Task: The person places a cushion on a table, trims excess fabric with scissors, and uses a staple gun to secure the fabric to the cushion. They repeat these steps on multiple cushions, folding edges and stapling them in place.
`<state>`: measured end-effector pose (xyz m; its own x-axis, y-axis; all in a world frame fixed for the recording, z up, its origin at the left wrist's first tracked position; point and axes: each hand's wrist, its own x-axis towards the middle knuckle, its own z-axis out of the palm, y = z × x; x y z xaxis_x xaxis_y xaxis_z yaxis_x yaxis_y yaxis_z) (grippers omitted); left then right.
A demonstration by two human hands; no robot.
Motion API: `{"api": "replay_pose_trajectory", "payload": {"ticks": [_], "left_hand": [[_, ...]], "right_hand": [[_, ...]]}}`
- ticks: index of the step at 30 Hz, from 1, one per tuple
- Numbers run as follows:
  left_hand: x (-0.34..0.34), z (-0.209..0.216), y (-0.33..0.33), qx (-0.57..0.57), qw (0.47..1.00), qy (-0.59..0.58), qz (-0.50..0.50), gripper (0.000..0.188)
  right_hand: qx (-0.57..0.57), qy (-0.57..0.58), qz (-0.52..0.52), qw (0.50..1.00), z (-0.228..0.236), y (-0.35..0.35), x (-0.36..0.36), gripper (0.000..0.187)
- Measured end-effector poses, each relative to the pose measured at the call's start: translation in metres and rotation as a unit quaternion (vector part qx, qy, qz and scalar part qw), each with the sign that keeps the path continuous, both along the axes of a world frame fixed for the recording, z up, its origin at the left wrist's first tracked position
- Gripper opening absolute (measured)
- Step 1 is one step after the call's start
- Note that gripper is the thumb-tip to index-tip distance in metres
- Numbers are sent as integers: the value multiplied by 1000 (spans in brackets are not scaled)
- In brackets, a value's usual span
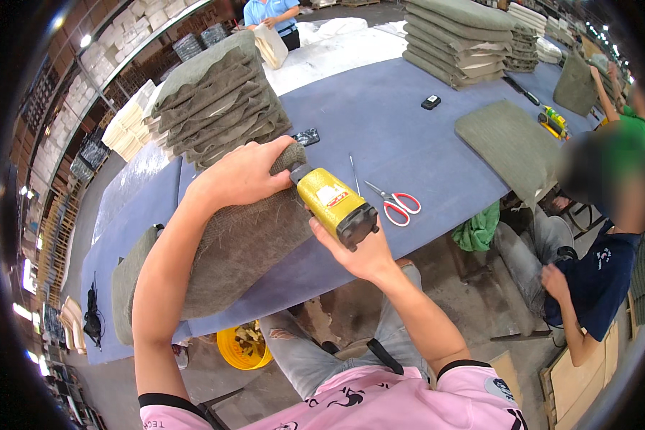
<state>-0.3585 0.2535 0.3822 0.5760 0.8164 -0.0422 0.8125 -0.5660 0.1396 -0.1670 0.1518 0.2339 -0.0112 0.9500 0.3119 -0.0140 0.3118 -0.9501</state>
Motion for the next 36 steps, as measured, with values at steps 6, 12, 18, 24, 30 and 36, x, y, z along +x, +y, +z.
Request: {"api": "replay_pose_trajectory", "payload": {"ticks": [6, 12, 18, 24, 30, 36], "left_hand": [[-6, -6, 1, 38, 999, 10, -2, 55], [8, -4, -12, 69, 997, 25, -25, 52], [12, -7, -14, 75, 997, 10, -31, 51], [7, -4, -16, 49, 998, 28, -25, 62], [20, 2, -8, -150, 987, 13, -50, 62], [95, -70, -11, -432, 845, -157, -273, 33]], "right_hand": [[27, -133, -8, 991, 1, 2, 1, 18], [90, -104, 31, 990, -4, 15, 16, 15], [280, -155, -81, 944, -23, 29, 16, 28], [21, -75, 90, 993, 33, 8, 68, 46], [-5, -338, -42, 940, -55, 33, 162, 54], [28, -474, -66, 877, -157, 89, 241, 55]]}}
